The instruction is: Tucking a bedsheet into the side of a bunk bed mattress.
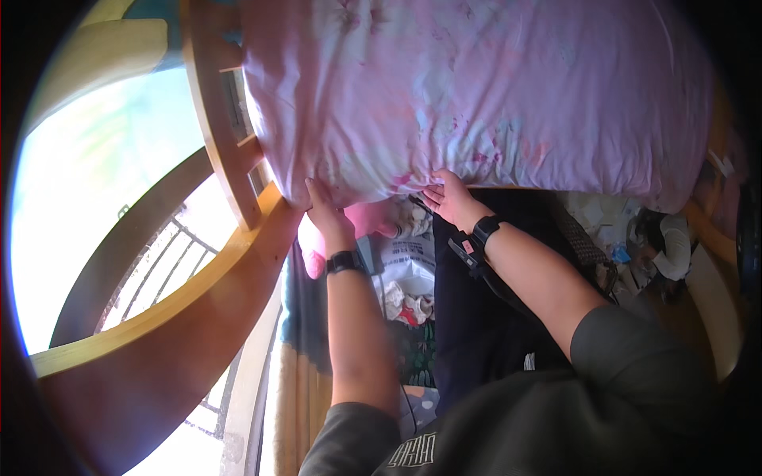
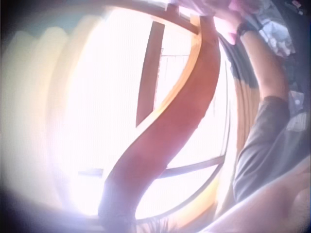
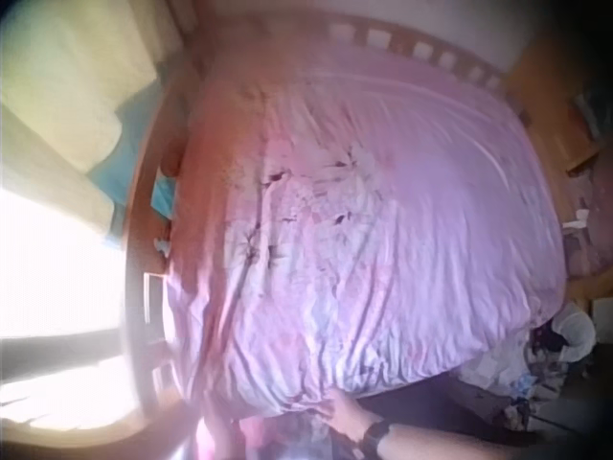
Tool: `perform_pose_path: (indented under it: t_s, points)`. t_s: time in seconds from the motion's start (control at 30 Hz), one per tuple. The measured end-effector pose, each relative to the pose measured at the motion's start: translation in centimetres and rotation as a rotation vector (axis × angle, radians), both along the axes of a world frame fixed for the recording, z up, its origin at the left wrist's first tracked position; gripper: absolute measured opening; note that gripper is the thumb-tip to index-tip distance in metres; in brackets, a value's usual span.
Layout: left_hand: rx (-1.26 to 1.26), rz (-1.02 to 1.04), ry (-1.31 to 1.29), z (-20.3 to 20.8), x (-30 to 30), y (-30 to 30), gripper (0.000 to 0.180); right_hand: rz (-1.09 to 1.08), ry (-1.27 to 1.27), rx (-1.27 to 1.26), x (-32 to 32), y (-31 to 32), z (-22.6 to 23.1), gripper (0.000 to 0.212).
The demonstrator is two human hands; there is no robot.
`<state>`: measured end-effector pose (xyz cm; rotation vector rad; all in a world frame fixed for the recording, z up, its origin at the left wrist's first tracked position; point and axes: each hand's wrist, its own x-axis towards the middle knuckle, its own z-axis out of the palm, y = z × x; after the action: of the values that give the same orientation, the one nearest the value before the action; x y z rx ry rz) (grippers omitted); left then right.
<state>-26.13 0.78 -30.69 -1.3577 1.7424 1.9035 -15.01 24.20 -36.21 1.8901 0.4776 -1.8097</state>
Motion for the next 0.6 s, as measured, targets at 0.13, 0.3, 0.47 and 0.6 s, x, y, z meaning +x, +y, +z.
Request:
perform_pose_path:
  t_s: [0.13,0.3,0.47,0.6]
  points:
    - [0.165,0.208,-0.320,-4.1,-3.2,-5.9,0.050,-0.294,0.047,-0.039,-3.2,-0.9,0.3,0.044]
    - [0.062,0.377,0.167,-3.0,-0.6,-1.6,0.048,-0.564,0.169,-0.027,-1.9,0.8,-0.6,0.021]
    - [0.215,0.497,0.067,-6.4,-3.8,-4.7,0.050,-0.400,0.334,-0.106,-2.1,-0.4,-1.6,0.026]
    - [0.246,0.307,-0.053,-5.8,-3.4,-4.5,0.056,-0.444,0.336,-0.067,-0.6,0.3,-0.6,0.035]
